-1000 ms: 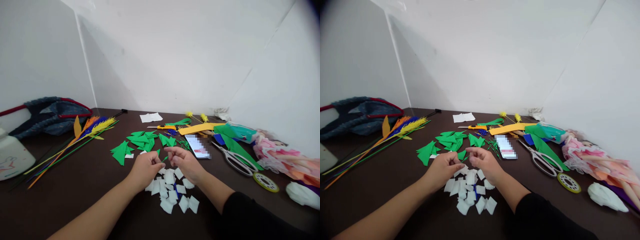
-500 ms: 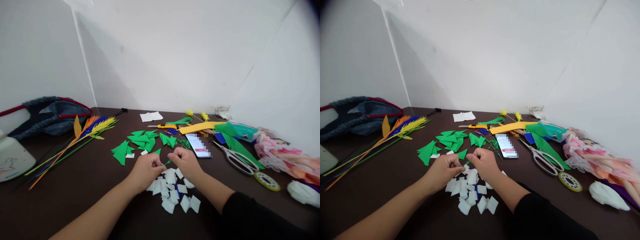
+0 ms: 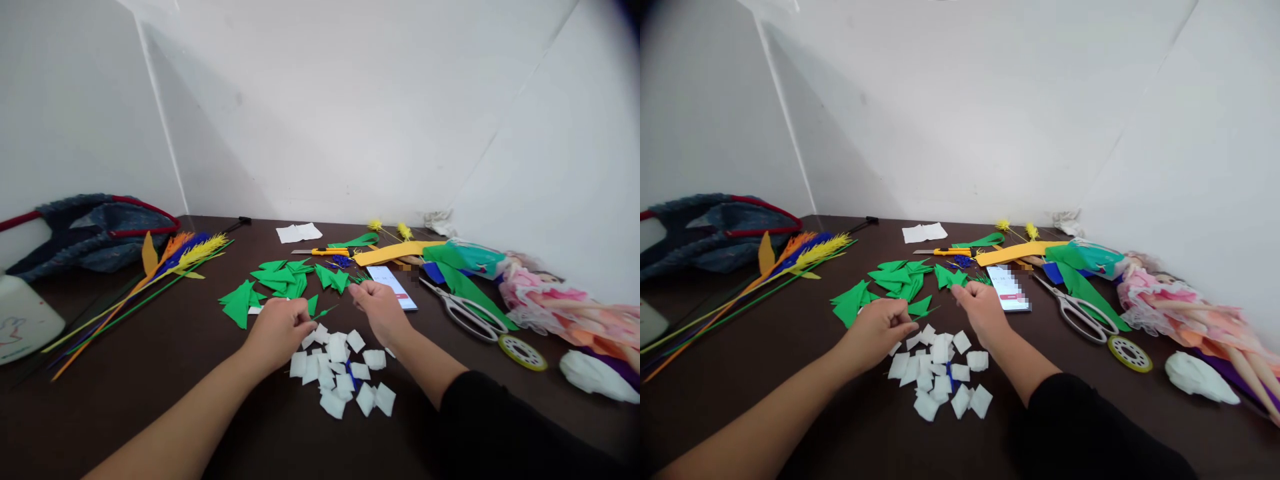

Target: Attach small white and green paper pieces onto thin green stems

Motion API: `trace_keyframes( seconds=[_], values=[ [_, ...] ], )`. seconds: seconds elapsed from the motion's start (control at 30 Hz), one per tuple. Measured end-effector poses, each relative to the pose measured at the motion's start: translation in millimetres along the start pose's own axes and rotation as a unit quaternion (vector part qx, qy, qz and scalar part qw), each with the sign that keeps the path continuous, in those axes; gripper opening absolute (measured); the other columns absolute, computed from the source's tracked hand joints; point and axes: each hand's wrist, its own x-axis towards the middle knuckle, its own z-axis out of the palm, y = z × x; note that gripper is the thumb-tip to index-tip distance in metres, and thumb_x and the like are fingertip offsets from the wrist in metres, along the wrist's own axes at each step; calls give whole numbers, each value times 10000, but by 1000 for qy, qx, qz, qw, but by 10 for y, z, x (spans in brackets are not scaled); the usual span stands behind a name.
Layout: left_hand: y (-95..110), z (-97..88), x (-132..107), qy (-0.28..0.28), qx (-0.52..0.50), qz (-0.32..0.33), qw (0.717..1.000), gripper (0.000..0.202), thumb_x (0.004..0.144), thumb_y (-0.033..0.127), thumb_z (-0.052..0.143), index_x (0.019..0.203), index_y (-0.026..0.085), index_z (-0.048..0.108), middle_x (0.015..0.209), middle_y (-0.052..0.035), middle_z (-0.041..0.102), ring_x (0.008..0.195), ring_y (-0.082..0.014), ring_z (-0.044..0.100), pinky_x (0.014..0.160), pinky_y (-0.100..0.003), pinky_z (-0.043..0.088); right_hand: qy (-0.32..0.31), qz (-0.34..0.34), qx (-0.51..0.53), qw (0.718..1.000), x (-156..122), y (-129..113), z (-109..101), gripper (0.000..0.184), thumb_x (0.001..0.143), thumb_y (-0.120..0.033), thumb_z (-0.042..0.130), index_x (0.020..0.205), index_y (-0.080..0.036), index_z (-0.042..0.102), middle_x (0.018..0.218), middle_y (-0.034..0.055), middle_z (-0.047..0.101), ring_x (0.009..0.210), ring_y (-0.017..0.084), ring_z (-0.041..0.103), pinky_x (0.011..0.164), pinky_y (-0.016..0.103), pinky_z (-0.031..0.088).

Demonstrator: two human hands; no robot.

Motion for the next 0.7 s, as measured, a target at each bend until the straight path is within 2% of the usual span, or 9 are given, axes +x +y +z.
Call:
trace_keyframes(
  seconds=[0.1,0.17,0.23,0.3,0.37,0.47,0.6,0.7],
  values=[
    [-85,-49,30,8,-2,-33,999,224,695,293,559,525,184,461,480,48,442,500,-115,404,508,-234,271,33,17,6,999,82,29,-129,335,720,-435,550,528,-168,490,450,-54,401,450,92,343,470,240,278],
    [-122,-60,43,7,-6,-55,998,216,689,311,560,533,186,477,475,49,443,493,-115,410,489,-230,262,27,19,16,999,100,40,-156,274,719,-416,554,620,-161,558,506,-40,467,478,98,389,488,240,311],
    [-136,-52,50,0,-10,-67,998,205,681,319,564,540,188,495,475,49,453,493,-116,421,478,-228,255,-18,21,43,999,78,44,-122,243,721,-389,554,773,-157,601,628,-9,552,543,107,457,534,243,362],
    [-131,-33,54,-9,-11,-57,998,200,680,319,567,542,187,508,481,47,468,499,-116,430,481,-228,254,-90,21,67,993,25,44,-43,290,727,-365,550,929,-162,592,743,19,595,612,117,507,585,255,402],
    [-115,-9,58,-13,-7,-37,999,204,677,317,573,534,184,513,482,45,479,508,-116,435,491,-229,255,-149,12,56,987,-37,46,45,324,726,-344,557,997,-169,578,795,33,608,650,123,530,609,263,421],
    [-94,35,62,-13,3,-23,1000,204,666,316,587,526,182,521,485,42,495,523,-118,441,500,-230,254,-175,4,7,985,-103,47,137,270,708,-309,585,936,-166,610,744,25,612,629,120,537,593,254,428],
    [-87,95,68,-17,4,-7,1000,193,669,313,591,543,183,526,497,37,510,537,-122,453,504,-229,254,-159,7,-38,987,-130,43,171,90,699,-232,565,709,-157,614,587,3,594,544,109,527,542,232,422],
    [-95,94,80,-18,6,-14,1000,206,684,349,576,562,187,537,494,35,512,523,-126,454,499,-229,253,-142,-6,-84,986,-79,65,126,97,700,-241,551,651,-167,591,555,-5,592,526,110,526,528,225,414]
  ],
)
